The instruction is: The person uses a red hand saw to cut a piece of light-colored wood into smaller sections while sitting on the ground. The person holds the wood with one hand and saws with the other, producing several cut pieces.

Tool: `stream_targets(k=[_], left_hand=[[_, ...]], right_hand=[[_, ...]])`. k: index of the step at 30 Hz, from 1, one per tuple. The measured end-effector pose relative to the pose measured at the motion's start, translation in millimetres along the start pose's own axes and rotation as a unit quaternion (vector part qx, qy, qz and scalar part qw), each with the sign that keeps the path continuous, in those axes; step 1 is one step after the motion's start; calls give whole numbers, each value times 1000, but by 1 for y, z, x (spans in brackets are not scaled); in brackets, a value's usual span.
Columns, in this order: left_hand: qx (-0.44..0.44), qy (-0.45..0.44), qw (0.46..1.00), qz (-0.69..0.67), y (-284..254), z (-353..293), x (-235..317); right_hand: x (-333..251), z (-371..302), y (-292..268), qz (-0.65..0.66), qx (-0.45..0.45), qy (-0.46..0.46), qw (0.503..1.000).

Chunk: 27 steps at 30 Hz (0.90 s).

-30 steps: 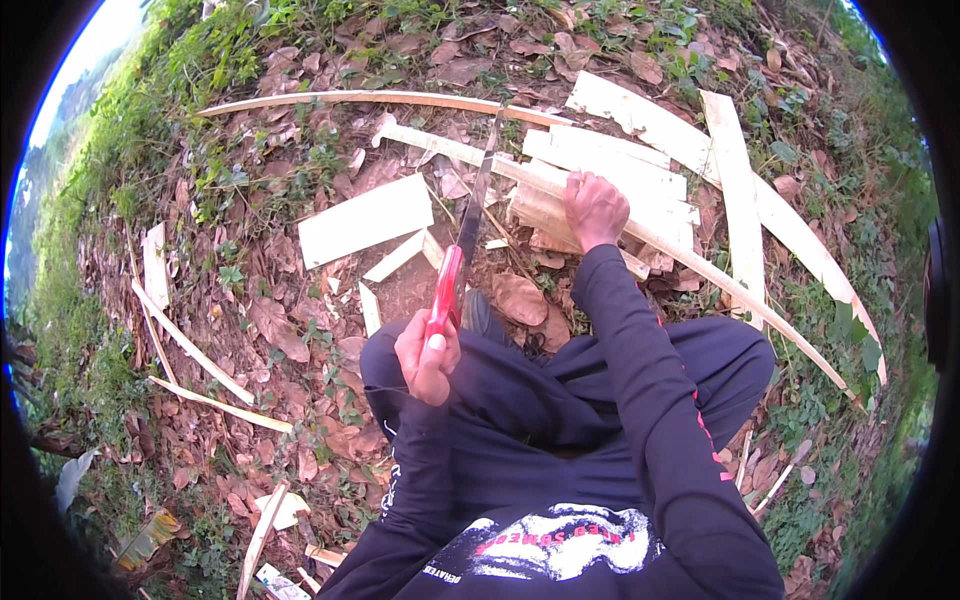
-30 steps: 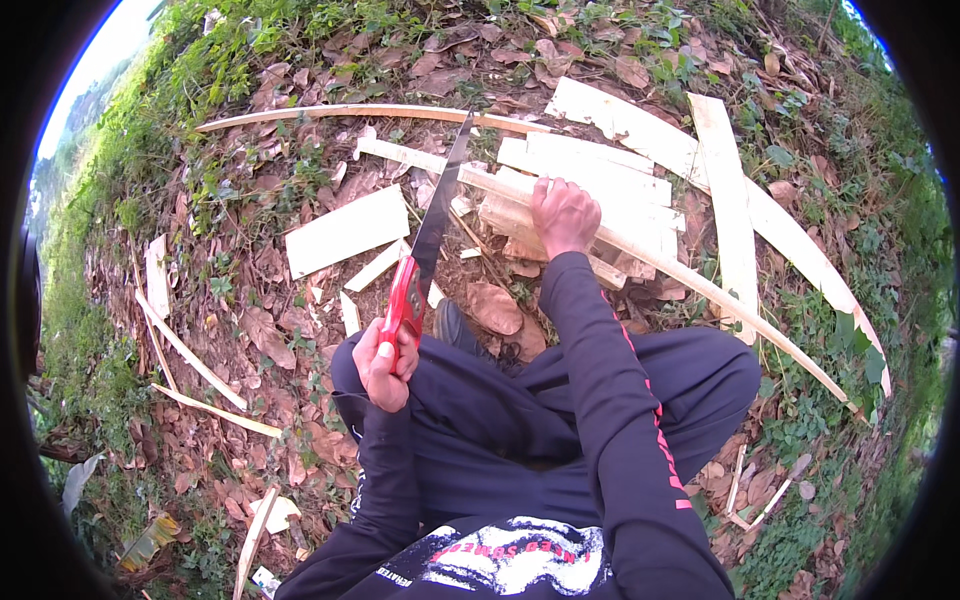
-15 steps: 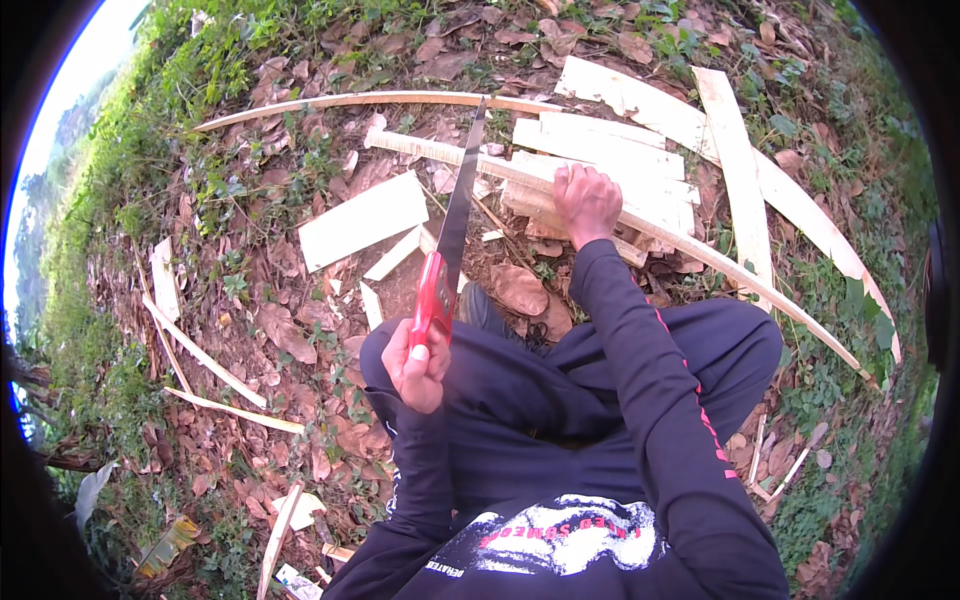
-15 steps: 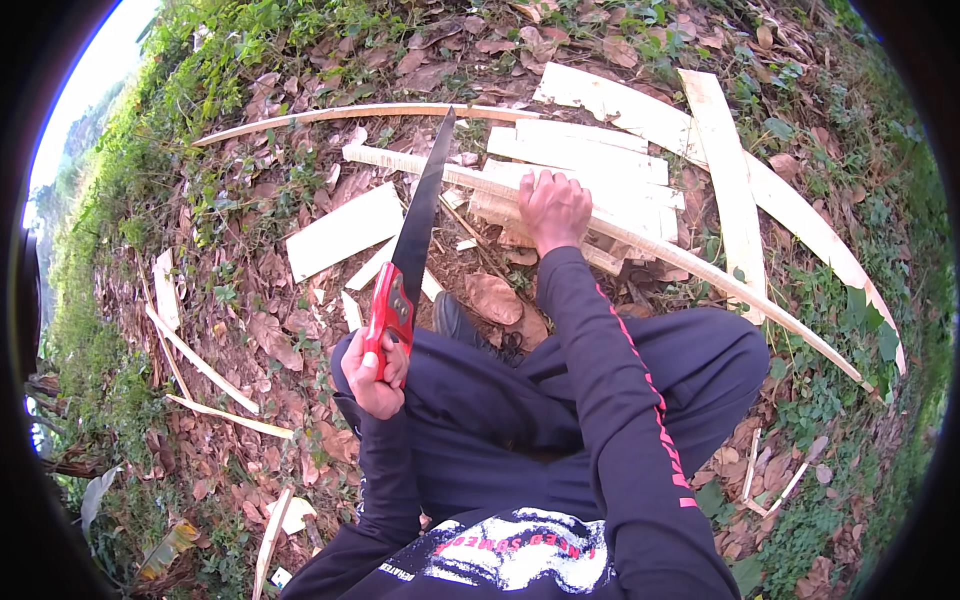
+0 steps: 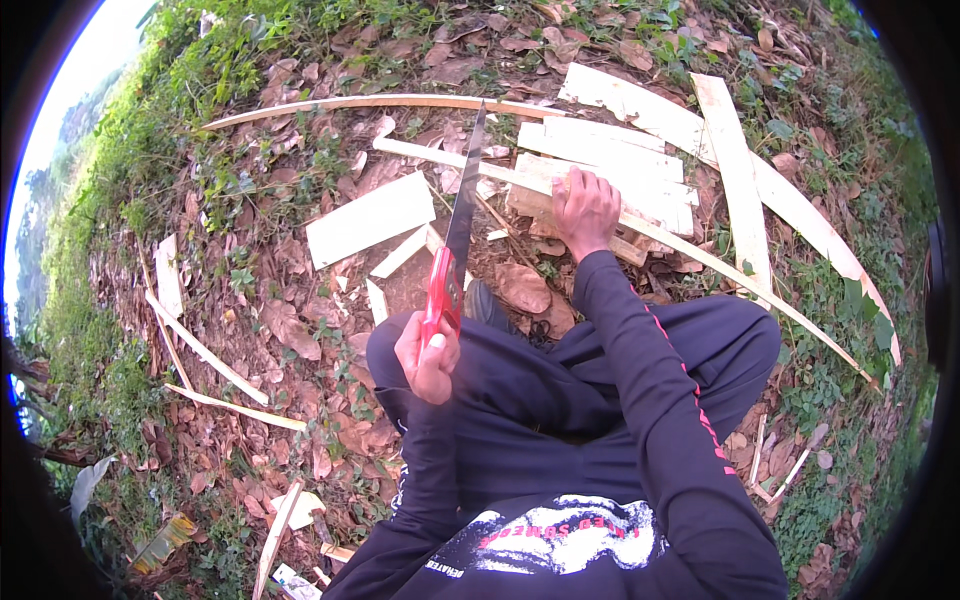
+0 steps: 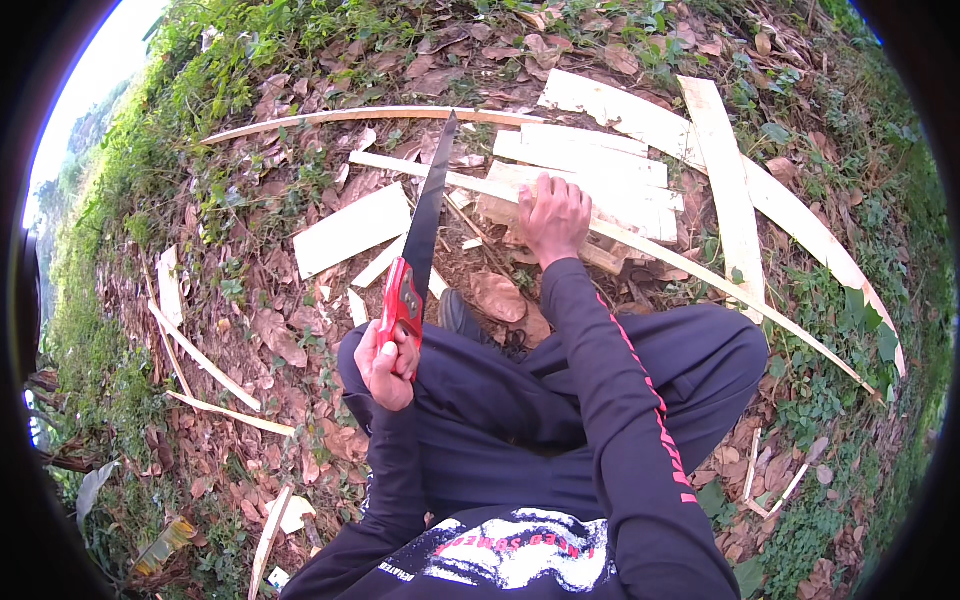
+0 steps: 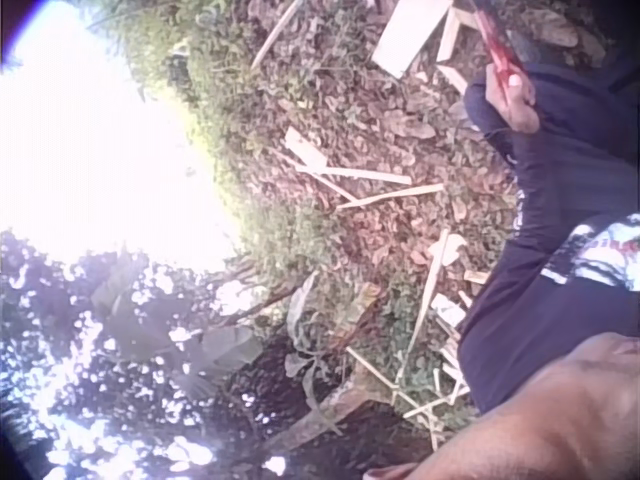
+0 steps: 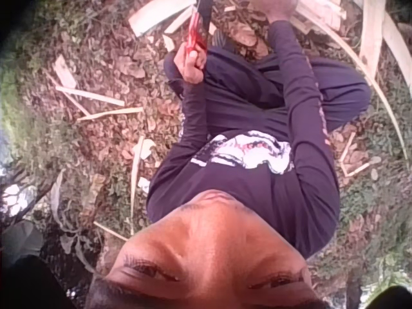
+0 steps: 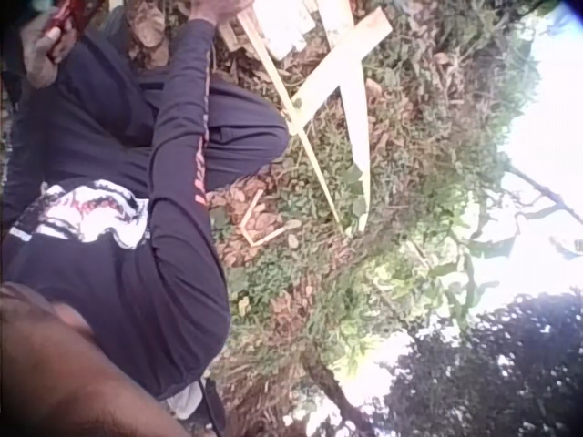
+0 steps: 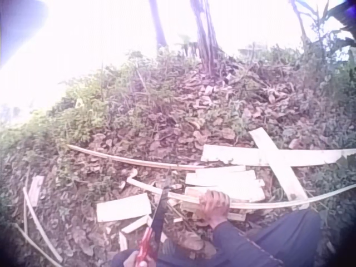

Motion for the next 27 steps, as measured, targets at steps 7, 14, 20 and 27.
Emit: stream_targets(k=[7,14,20,27], left_hand=[[-35,-2,999,3,13,18,1],[-28,-59,996,61,8,33,-25],[-24,-57,994,94,17,45,-25],[-13,-49,994,97,14,47,-24]], right_hand=[[-4,1,2,7,11,4,1000],[12,13,34,62,-135,91,985],[2,60,51,97,-233,144,957],[1,62,52,81,-183,126,972]])
Point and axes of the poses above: each hand's wrist, its own z-axis towards the middle knuckle, its own y-axis out of the palm, x = y × z, the point moved 10 cm from there along z, towards the middle knuckle, and after that the axes turned 10 degrees about -x, right-handed, at the moved point
